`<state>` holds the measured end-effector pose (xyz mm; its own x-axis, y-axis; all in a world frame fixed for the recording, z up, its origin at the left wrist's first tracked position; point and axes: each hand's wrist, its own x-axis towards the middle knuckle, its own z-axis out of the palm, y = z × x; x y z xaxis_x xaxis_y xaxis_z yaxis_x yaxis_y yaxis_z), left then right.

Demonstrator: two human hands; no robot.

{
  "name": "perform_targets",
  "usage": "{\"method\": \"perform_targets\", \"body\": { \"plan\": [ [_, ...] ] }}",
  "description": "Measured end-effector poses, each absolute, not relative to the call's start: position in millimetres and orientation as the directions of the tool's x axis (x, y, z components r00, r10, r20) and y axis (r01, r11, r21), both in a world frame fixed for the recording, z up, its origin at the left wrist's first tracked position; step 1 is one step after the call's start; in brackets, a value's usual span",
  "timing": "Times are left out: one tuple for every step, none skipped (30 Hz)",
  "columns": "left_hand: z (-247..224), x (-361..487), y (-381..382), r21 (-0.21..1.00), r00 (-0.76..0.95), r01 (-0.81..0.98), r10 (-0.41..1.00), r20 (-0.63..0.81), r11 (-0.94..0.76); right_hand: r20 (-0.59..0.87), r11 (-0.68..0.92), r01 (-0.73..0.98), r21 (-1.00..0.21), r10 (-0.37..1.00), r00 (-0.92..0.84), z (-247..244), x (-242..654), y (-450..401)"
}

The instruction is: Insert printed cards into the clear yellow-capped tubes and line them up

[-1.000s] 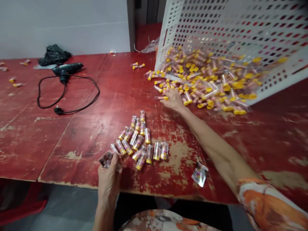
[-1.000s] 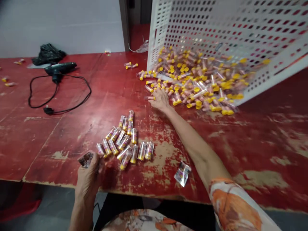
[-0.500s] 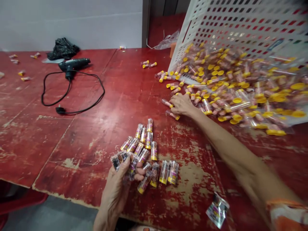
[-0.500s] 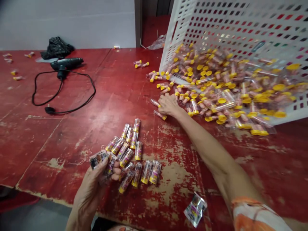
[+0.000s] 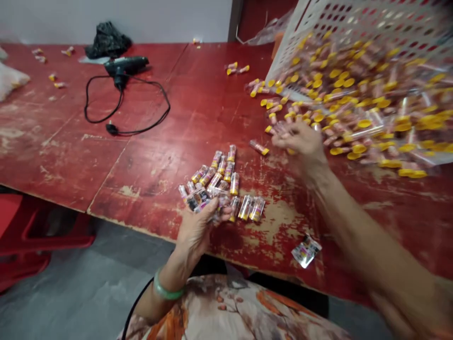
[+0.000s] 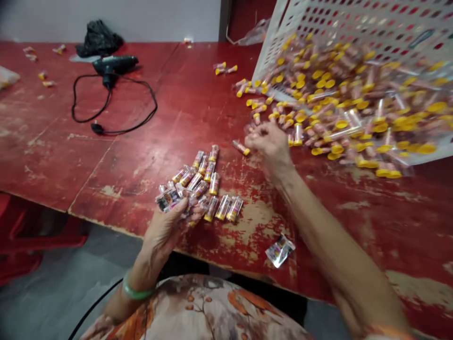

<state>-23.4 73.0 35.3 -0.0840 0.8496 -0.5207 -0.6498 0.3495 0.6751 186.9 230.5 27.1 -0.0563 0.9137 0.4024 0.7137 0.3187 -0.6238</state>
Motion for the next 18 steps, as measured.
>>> {"method": "perform_targets", "body": {
  "plan": [
    [32.6,-19.3,71.1,0.664,-0.064,-0.656,0.85,-0.523,0.359,0.318,0.306,0.448,-0.84,0.947,-0.051,31.2,181.9,193.7],
    [29.8,-14.9,68.6,0.657,-0.048,-0.659,0.852,-0.522,0.366,0.213,0.22,0.177,-0.959,0.975,-0.057,33.6,174.8,157.1],
    [27.4,-10.4,65.6,0.652,-0.032,-0.66,0.854,-0.52,0.372,0.117,0.117,0.003,-0.993,0.992,-0.054,34.2,165.7,123.3],
    [25.6,-6.2,62.3,0.648,-0.015,-0.659,0.855,-0.519,0.381,0.038,0.036,-0.08,-0.996,0.999,-0.027,32.7,155.3,94.2],
    [24.3,-2.3,58.8,0.646,0.001,-0.655,0.856,-0.518,0.392,-0.005,-0.001,-0.124,-0.992,0.999,0.033,29.5,144.9,71.4],
    [23.6,0.9,55.4,0.644,0.022,-0.647,0.854,-0.519,0.408,-0.047,-0.031,-0.155,-0.987,0.994,0.102,25.3,135.5,55.4],
    [23.4,3.4,52.3,0.641,0.041,-0.639,0.851,-0.524,0.425,-0.082,-0.051,-0.18,-0.982,0.982,0.169,20.8,128.2,45.9],
    [23.5,5.1,49.6,0.637,0.062,-0.629,0.845,-0.531,0.446,-0.112,-0.065,-0.209,-0.976,0.969,0.222,16.8,123.6,41.7],
    [23.8,6.2,47.4,0.636,0.079,-0.617,0.84,-0.536,0.464,-0.136,-0.076,-0.235,-0.969,0.958,0.253,13.9,121.9,41.5],
    [24.0,6.7,45.6,0.639,0.092,-0.603,0.837,-0.54,0.478,-0.151,-0.084,-0.25,-0.965,0.953,0.263,12.3,122.8,43.5],
    [24.0,6.9,44.2,0.645,0.102,-0.586,0.835,-0.541,0.49,-0.153,-0.087,-0.25,-0.964,0.954,0.257,12.0,125.5,46.3],
    [23.8,6.9,43.1,0.655,0.113,-0.569,0.836,-0.537,0.498,-0.143,-0.085,-0.236,-0.968,0.959,0.243,12.6,129.5,48.8],
    [23.2,7.0,42.3,0.667,0.127,-0.552,0.84,-0.527,0.501,-0.132,-0.084,-0.212,-0.974,0.966,0.224,13.9,134.1,50.3],
    [22.4,7.2,41.8,0.679,0.135,-0.539,0.847,-0.514,0.498,-0.119,-0.081,-0.186,-0.979,0.971,0.208,15.3,138.9,50.4],
    [21.4,7.9,41.4,0.693,0.125,-0.537,0.858,-0.499,0.481,-0.104,-0.072,-0.162,-0.984,0.975,0.198,16.5,143.7,48.9],
    [20.3,8.9,41.3,0.704,0.101,-0.544,0.869,-0.485,0.456,-0.081,-0.055,-0.139,-0.989,0.978,0.192,17.2,148.3,45.8],
    [19.4,10.2,41.5,0.713,0.065,-0.557,0.878,-0.474,0.426,-0.052,-0.031,-0.113,-0.993,0.981,0.185,17.5,152.8,41.2],
    [18.6,11.7,41.9,0.719,0.022,-0.572,0.884,-0.468,0.395,-0.017,-0.004,-0.073,-0.997,0.984,0.177,17.1,157.1,35.3]
  ]
}}
